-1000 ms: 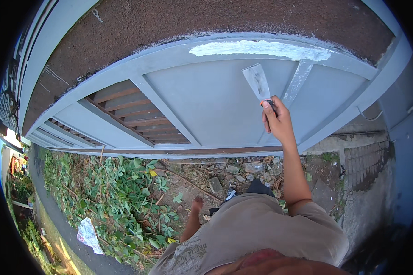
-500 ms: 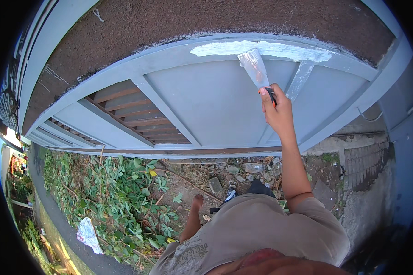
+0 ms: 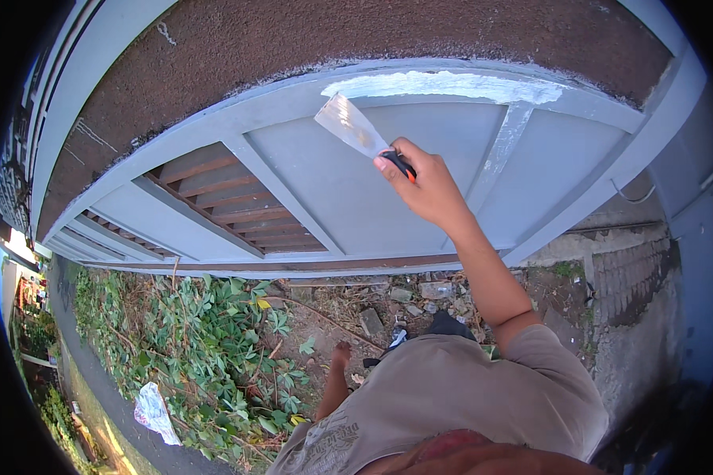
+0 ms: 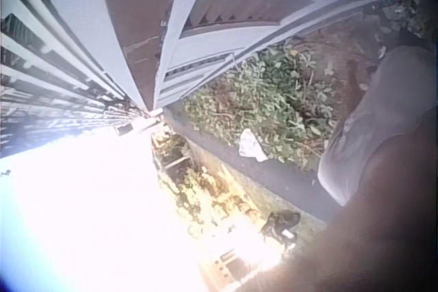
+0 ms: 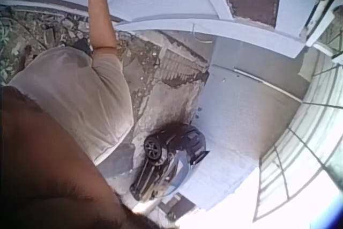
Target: Applying and smoothing wall filler or putty on a door frame or wall joint using a putty knife.
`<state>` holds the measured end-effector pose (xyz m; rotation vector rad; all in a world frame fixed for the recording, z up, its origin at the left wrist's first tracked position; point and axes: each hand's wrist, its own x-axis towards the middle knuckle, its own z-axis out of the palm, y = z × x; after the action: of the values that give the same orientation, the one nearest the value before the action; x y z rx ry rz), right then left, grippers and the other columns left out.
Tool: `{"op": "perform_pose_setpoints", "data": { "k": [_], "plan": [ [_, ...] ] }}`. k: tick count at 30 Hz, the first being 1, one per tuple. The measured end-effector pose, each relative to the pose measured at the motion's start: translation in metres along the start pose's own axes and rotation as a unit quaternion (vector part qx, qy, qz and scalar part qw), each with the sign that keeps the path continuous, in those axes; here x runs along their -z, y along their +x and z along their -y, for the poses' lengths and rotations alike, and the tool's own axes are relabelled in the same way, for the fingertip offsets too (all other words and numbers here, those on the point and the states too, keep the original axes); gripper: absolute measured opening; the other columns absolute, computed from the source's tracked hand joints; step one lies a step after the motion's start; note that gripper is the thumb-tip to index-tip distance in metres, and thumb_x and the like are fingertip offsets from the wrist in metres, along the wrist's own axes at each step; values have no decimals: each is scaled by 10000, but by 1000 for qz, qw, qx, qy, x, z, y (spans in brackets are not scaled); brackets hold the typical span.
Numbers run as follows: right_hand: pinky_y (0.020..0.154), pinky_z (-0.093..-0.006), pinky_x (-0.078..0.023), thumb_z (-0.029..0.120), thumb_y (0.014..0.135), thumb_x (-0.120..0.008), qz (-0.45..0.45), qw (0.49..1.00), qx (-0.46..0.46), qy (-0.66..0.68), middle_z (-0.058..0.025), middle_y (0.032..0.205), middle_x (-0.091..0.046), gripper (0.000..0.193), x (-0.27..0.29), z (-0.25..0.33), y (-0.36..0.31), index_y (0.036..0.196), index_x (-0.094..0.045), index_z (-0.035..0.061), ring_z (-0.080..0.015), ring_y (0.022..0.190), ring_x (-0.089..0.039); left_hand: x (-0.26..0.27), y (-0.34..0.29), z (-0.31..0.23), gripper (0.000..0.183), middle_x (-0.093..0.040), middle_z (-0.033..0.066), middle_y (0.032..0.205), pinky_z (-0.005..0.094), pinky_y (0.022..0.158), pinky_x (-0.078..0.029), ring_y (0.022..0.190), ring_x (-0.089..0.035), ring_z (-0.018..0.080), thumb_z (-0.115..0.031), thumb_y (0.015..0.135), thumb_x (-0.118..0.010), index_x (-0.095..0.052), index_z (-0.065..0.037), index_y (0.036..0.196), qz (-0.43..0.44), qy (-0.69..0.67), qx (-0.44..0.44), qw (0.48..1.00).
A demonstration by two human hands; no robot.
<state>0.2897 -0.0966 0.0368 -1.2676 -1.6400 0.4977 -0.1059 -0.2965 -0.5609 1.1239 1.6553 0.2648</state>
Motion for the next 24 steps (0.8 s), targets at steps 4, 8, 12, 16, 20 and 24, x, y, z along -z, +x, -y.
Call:
{"op": "perform_pose_setpoints", "data": {
  "k": [4, 8, 12, 16, 20, 24],
  "plan": [
    [502, -248, -447, 346, 1019, -602, 25, 939, -202, 277, 2, 653, -534, 264, -15, -88, -79, 1002, -577, 84, -98, 572, -550, -5, 0, 6, 280, -685, 103, 752, 352, 566, -507, 584, -617, 199, -288, 975, -514, -675, -66, 919, -5, -146, 33, 989],
    [480, -278, -457, 429, 1056, -490, -190, 854, -207, 438, -27, 674, -524, 352, 19, -95, -110, 1005, -508, 81, -128, 569, -551, -1, -11, 26, 223, -657, 76, 713, 318, 512, -479, 546, -578, 166, -239, 972, -526, -675, -89, 903, 64, -148, 32, 986],
    [474, -276, -454, 469, 1068, -432, -268, 856, -159, 412, -33, 684, -530, 405, 80, -82, -95, 970, -489, 81, -125, 556, -546, 18, -11, 26, 224, -643, 74, 696, 329, 518, -489, 545, -582, 175, -231, 968, -516, -669, -81, 902, 98, 73, -257, 959],
    [420, -263, -412, 475, 1065, -441, -237, 918, -166, 271, -29, 647, -516, 422, 116, -88, -87, 946, -504, 74, -103, 480, -495, 39, 20, 2, 236, -652, 88, 709, 339, 538, -506, 569, -596, 181, -222, 968, -490, -662, -70, 913, 121, 7, -122, 985],
    [372, -244, -355, 472, 1057, -469, -256, 928, -192, 191, -10, 587, -487, 443, 137, -92, -103, 881, -524, 69, -85, 412, -444, 35, 33, -36, 236, -644, 57, 866, 334, 555, -508, 697, -614, 173, -275, 998, -492, -624, -80, 1005, 41, -54, 3, 998],
    [348, -240, -322, 474, 1050, -490, -258, 931, -201, 160, 6, 553, -474, 467, 138, -83, -78, 821, -530, 69, -73, 377, -413, 32, 32, -41, 246, -643, 66, 843, 297, 559, -520, 690, -631, 168, -212, 1004, -435, -627, -59, 1012, 7, -157, -4, 988]
  ]
}}
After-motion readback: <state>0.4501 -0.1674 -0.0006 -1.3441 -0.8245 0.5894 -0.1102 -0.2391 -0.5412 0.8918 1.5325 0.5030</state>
